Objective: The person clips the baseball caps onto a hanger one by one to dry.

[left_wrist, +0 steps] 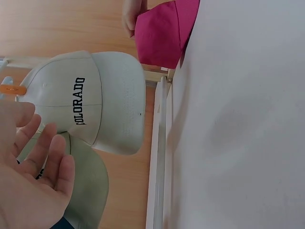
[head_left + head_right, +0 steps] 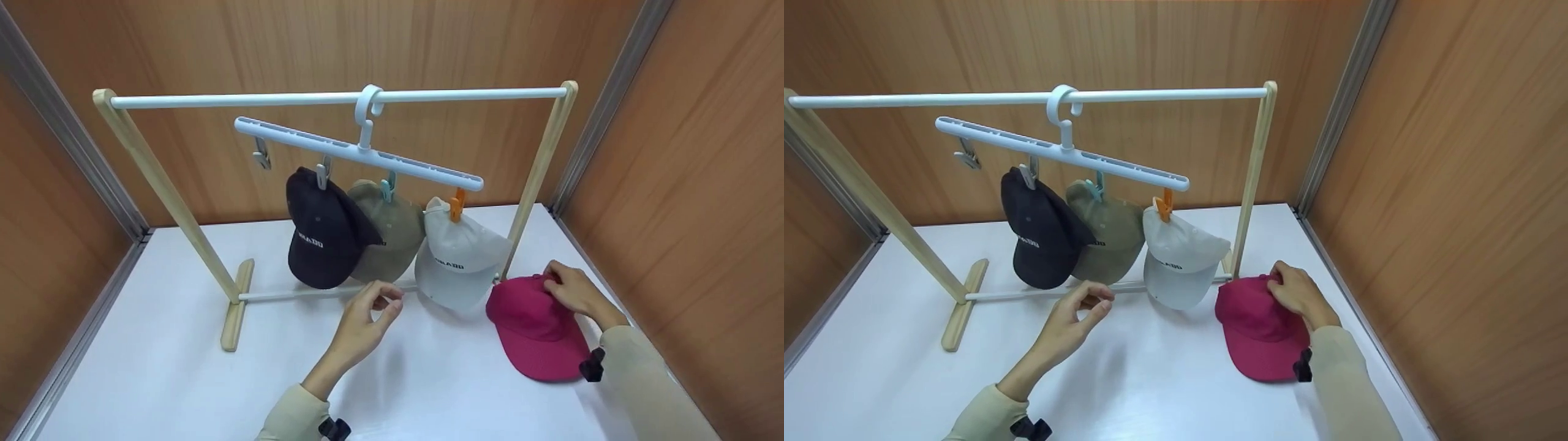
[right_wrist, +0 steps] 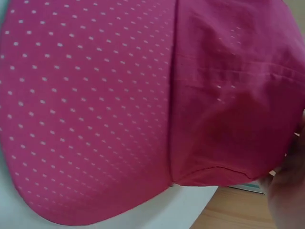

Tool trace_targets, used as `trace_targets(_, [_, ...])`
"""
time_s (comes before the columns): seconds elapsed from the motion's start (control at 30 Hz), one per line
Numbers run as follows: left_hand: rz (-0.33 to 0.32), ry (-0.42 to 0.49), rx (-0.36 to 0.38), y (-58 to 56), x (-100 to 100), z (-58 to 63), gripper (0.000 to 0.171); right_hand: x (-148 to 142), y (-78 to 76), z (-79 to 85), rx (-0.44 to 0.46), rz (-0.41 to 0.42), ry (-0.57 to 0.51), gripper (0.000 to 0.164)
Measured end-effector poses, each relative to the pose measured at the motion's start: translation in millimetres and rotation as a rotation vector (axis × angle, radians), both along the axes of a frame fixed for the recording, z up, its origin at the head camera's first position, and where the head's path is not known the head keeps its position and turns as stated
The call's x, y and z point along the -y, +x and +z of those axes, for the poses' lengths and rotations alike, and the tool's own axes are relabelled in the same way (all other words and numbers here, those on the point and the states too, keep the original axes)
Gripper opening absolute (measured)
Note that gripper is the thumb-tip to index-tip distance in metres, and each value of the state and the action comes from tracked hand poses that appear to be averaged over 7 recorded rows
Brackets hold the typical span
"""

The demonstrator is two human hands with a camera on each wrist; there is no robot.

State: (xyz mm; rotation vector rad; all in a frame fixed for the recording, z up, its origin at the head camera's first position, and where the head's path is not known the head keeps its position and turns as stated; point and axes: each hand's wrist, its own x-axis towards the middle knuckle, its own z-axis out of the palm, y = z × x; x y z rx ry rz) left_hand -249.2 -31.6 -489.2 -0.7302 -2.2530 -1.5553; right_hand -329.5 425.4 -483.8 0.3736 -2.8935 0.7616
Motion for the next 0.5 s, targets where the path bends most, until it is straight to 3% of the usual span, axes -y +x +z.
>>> trace_targets(0.27, [-0.064,-0.024,0.013,-7.8,9,0.3,0.012,12,33.6,14.5,-0.016,0.047,-0.055,0.010])
trace_targets(0.5, [-0.124,-0.024,0.025,-12.9,17,-0.4,0.013,35,67.4,26.7,0.080,0.099,-0.140,0.016])
